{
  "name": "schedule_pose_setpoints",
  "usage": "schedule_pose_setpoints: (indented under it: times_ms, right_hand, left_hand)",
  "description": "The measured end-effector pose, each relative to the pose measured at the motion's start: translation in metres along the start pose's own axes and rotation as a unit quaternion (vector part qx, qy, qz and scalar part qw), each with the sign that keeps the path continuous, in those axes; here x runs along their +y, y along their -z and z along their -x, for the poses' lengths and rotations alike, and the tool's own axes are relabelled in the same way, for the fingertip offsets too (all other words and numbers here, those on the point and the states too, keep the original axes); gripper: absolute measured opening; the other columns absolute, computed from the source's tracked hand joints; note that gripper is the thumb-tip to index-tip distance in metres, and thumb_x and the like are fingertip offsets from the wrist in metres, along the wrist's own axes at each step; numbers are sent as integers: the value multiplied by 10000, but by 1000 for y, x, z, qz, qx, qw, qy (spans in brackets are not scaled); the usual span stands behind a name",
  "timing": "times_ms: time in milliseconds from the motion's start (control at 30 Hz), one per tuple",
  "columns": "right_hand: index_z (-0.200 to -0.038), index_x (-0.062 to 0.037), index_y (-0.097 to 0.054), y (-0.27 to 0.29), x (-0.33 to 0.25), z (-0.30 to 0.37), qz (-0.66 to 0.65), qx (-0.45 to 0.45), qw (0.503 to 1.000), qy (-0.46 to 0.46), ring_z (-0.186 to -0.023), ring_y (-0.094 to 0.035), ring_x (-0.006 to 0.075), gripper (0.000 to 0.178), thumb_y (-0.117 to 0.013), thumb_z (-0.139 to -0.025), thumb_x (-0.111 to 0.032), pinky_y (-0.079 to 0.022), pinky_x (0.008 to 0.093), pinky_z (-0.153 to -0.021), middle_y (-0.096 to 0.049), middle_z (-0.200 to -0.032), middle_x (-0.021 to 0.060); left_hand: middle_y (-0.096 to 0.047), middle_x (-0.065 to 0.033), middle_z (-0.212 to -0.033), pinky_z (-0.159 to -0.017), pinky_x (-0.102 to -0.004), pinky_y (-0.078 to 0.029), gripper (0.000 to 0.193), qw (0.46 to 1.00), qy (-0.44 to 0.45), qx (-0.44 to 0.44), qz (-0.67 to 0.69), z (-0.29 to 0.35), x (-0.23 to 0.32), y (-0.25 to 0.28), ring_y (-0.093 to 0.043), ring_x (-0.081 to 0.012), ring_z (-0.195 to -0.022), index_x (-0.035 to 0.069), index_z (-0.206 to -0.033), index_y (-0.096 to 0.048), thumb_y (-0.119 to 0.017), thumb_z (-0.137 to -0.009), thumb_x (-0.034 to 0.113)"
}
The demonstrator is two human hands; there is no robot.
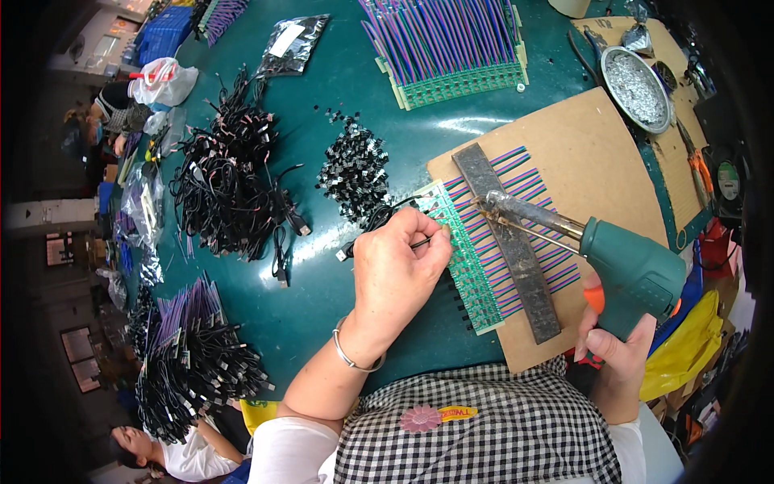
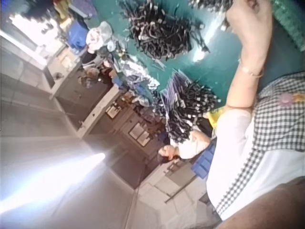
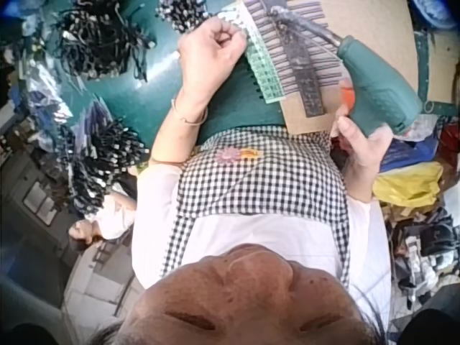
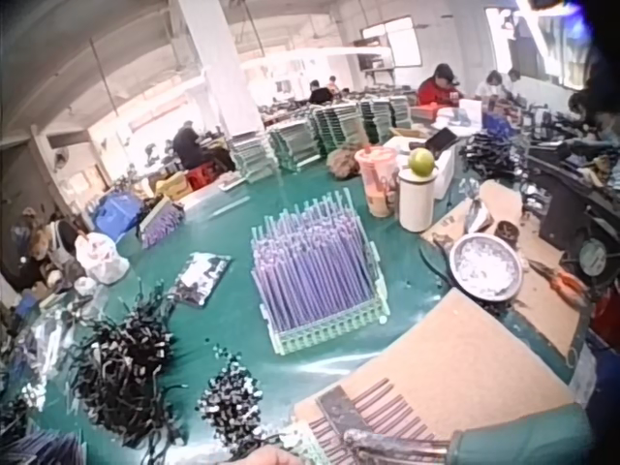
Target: The person solders cables onto a circuit board strip using a soldering iron and hands, moves the strip aside, and solders electronic components onto another circuit board strip.
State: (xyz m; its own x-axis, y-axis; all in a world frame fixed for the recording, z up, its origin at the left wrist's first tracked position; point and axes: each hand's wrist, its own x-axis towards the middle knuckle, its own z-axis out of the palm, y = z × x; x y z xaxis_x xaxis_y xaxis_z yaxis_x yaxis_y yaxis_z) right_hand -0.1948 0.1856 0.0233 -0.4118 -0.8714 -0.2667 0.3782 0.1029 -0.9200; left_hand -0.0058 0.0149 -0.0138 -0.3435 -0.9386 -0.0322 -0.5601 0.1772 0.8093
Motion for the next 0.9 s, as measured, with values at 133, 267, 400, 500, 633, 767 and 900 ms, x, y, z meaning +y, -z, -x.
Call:
schedule_pose_setpoints:
  times_ms: [133, 267, 400, 500, 633, 767, 900]
  right_hand:
    - [-1222, 83, -347, 5, 3, 0, 18, -1, 1000, 7, -559, -560, 167, 665, -712, -687, -64, -486, 249, -423, -490, -1123, 232]
    - [-1243, 86, -352, 6, 2, 1, 6, -14, 1000, 13, -593, -569, 172, 647, -687, -694, 6, -506, 251, -463, -491, -1152, 261]
    - [-1255, 84, -332, 3, 1, 0, -4, -16, 1000, 21, -582, -567, 172, 678, -691, -686, 1, -505, 250, -457, -494, -1143, 257]
    - [-1225, 79, -307, -1, 2, 0, 27, 9, 999, 26, -559, -554, 155, 738, -731, -663, -141, -471, 239, -375, -474, -1108, 219]
    - [-1228, 89, -293, 8, 2, 3, 41, 29, 998, 45, -522, -540, 151, 746, -728, -669, -144, -461, 232, -359, -456, -1126, 215]
    - [-1212, 114, -289, 19, 8, 0, 49, 12, 995, 81, -490, -526, 138, 737, -739, -690, -148, -456, 219, -350, -441, -1137, 215]
    - [-1204, 121, -305, 13, 11, -5, 60, -12, 994, 93, -506, -528, 128, 725, -744, -705, -168, -460, 213, -351, -438, -1139, 215]
  left_hand:
    - [-618, -57, -579, -477, -211, -427, 100, 1000, 9, -12, -4, 0, 1, 1, -548, -71, -509, -8, -715, -590, -653, -757, 58]
    - [-605, -15, -583, -463, -175, -379, 91, 999, 8, -25, -22, 0, 7, 4, -469, 4, -521, -24, -731, -599, -657, -773, 33]
    - [-587, -7, -572, -455, -187, -369, 87, 999, 9, -30, -17, 1, 4, 10, -449, -5, -503, -16, -750, -600, -664, -772, 39]
    - [-579, -6, -579, -464, -194, -370, 104, 998, 1, -46, -52, 4, 5, 23, -446, -20, -501, -15, -807, -598, -675, -769, 45]
    - [-597, -15, -613, -503, -192, -404, 152, 999, 6, -35, -40, 15, -5, 50, -489, -37, -529, -14, -878, -590, -683, -778, 54]
    - [-633, -47, -697, -555, -213, -440, 133, 998, 56, 28, -22, 22, -32, 94, -550, -62, -621, -17, -865, -614, -680, -776, 57]
    - [-596, -72, -783, -646, -360, -459, 191, 924, 3, 235, -302, 13, -74, 121, -554, -251, -733, 45, -821, -621, -728, -698, 143]
